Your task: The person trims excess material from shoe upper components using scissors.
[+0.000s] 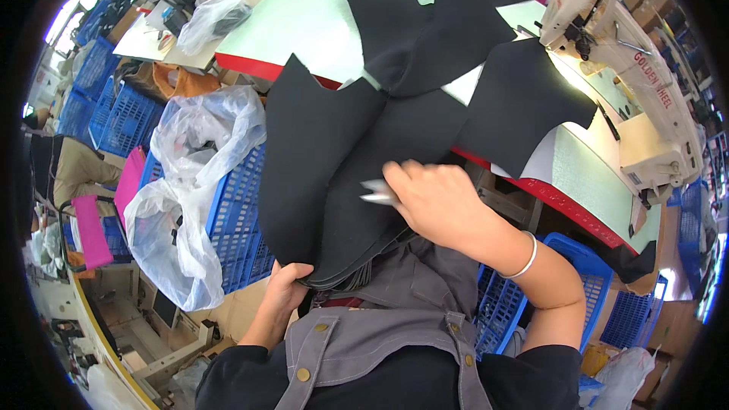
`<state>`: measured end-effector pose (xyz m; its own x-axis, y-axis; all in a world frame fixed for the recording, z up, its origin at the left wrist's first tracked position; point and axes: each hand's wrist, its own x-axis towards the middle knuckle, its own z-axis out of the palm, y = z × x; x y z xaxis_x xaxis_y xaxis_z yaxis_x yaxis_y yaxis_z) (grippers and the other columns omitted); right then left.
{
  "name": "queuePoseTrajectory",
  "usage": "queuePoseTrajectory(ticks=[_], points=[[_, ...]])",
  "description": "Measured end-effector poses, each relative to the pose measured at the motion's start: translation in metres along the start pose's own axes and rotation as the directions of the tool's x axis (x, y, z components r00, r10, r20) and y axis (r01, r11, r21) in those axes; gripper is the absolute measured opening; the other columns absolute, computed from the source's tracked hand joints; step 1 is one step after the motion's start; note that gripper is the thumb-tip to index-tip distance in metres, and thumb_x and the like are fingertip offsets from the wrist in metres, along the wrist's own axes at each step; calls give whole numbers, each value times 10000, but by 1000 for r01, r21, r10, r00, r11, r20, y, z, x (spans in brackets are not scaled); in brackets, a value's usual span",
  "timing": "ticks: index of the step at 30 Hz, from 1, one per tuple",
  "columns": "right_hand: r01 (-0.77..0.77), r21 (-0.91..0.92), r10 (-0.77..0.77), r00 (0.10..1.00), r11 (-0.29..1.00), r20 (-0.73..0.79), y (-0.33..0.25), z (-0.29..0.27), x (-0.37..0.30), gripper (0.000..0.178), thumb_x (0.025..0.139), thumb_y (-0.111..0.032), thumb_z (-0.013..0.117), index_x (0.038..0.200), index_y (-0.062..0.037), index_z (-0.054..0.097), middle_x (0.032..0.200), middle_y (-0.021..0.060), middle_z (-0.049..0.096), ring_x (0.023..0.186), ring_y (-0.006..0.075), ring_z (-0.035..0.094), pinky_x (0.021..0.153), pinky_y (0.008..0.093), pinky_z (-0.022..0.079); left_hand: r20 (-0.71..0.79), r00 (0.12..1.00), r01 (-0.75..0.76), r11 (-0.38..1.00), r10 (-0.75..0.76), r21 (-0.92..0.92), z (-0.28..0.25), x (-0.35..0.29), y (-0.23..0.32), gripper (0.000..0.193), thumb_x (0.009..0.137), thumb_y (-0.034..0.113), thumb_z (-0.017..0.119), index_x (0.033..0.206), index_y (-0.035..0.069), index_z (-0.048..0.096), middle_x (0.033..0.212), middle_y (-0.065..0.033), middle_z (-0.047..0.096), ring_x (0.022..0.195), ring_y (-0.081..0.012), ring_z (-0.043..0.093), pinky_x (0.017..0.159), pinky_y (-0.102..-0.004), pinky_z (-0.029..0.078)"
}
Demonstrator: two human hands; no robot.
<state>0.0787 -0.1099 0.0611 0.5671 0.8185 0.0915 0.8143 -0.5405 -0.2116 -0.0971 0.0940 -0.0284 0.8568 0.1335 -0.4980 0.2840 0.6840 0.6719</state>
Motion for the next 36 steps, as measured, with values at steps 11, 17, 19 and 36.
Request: queuePoseTrajectory(ticks=[11,17,19,36], points=[[-103,-47,80,933,994,-350,55,-34,18,303,784,-212,652,983,-39,503,874,109,575,693,259,608,591,345,480,22,1000,2,1000,-2,-18,-4,3,0,632,659,-37,525,1280,-31,406,1234,-147,489,1135,-282,502,986,-383,404],[3,-480,-311,766,877,-563,79,7,48,136,731,-120,613,848,-93,549,769,17,539,622,141,543,521,281,444,23,1000,11,998,-10,-61,-1,0,-2,687,654,-57,516,1319,-3,352,1233,-140,481,1158,-291,483,994,-403,407],[27,-505,-325,795,863,-512,79,14,52,128,740,-121,601,860,-99,561,713,3,535,620,127,544,511,269,435,16,1000,12,998,-11,-63,-2,-1,-1,698,655,-63,512,1327,4,339,1239,-143,475,1159,-293,483,996,-406,406],[-105,-183,13,897,978,-442,90,20,88,254,643,-179,730,793,-47,571,849,69,533,821,234,581,641,345,524,-26,996,83,981,-80,176,9,-29,-15,604,753,51,608,1304,-19,372,1249,-132,469,1134,-242,487,981,-373,386]])
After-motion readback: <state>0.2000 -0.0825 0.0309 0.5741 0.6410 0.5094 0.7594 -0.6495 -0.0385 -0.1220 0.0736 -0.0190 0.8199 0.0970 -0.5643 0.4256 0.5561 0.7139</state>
